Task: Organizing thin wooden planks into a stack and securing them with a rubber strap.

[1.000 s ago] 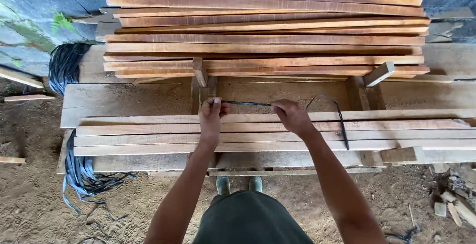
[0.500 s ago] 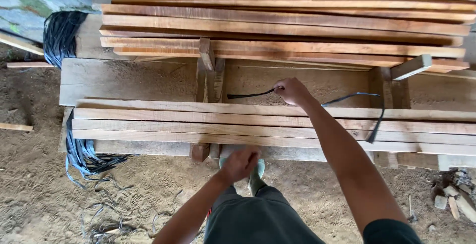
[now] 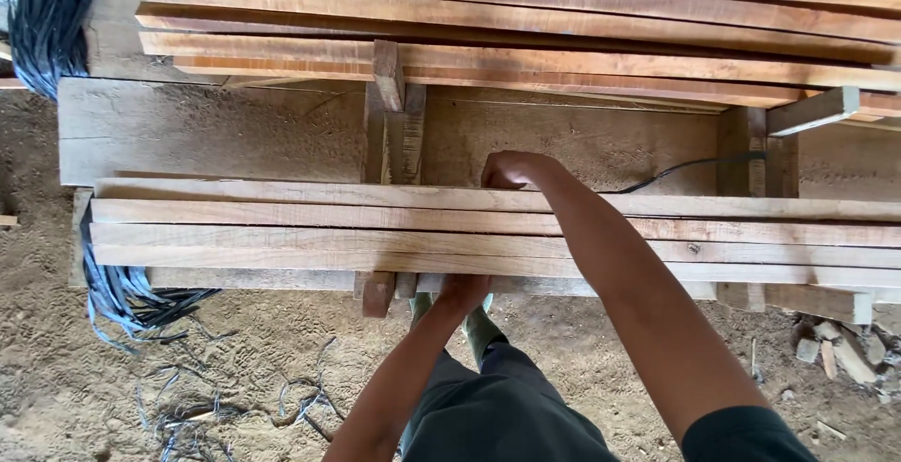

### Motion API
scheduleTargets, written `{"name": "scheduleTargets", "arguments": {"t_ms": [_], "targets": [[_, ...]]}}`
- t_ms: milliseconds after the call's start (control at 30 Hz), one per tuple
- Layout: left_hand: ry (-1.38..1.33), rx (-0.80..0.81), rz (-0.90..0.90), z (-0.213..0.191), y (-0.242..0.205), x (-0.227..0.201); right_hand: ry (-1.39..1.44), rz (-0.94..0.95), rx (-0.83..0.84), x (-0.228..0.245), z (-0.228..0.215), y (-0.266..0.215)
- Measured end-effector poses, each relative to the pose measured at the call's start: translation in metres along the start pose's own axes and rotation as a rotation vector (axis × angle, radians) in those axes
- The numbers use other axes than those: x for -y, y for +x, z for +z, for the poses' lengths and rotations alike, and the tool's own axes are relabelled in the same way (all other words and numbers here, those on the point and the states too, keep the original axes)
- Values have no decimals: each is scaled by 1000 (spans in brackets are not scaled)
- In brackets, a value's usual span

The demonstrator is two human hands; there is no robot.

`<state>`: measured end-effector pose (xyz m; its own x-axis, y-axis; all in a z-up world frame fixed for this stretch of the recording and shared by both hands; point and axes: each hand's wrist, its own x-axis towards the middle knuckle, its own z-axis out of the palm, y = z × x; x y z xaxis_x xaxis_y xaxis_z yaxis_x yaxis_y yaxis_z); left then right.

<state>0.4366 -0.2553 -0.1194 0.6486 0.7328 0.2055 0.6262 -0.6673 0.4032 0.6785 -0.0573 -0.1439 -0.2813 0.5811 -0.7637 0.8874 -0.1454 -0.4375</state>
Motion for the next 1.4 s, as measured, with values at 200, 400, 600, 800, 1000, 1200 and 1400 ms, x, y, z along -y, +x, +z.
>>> {"name": "scheduleTargets", "arguments": {"t_ms": [200, 400, 600, 800, 1000, 1200, 1400], "targets": [[130, -114, 1, 30, -4, 7, 307, -65, 107, 54, -31, -86], [297, -245, -13, 40, -17, 21, -113, 56, -25, 50, -25, -71], [479, -405, -16, 43, -22, 33, -209, 156, -119, 62, -48, -99], [339, -82, -5, 47, -54, 49, -118, -7, -231, 92, -63, -179], [196, -29, -27, 14, -62, 51, 286, -164, -328, 140, -52, -259], [-391, 117, -264, -87, -36, 11, 670, -321, -296, 139, -40, -296], [-421, 148, -429, -123, -20, 1, 917, -634, -399, 133, -33, -304]]}}
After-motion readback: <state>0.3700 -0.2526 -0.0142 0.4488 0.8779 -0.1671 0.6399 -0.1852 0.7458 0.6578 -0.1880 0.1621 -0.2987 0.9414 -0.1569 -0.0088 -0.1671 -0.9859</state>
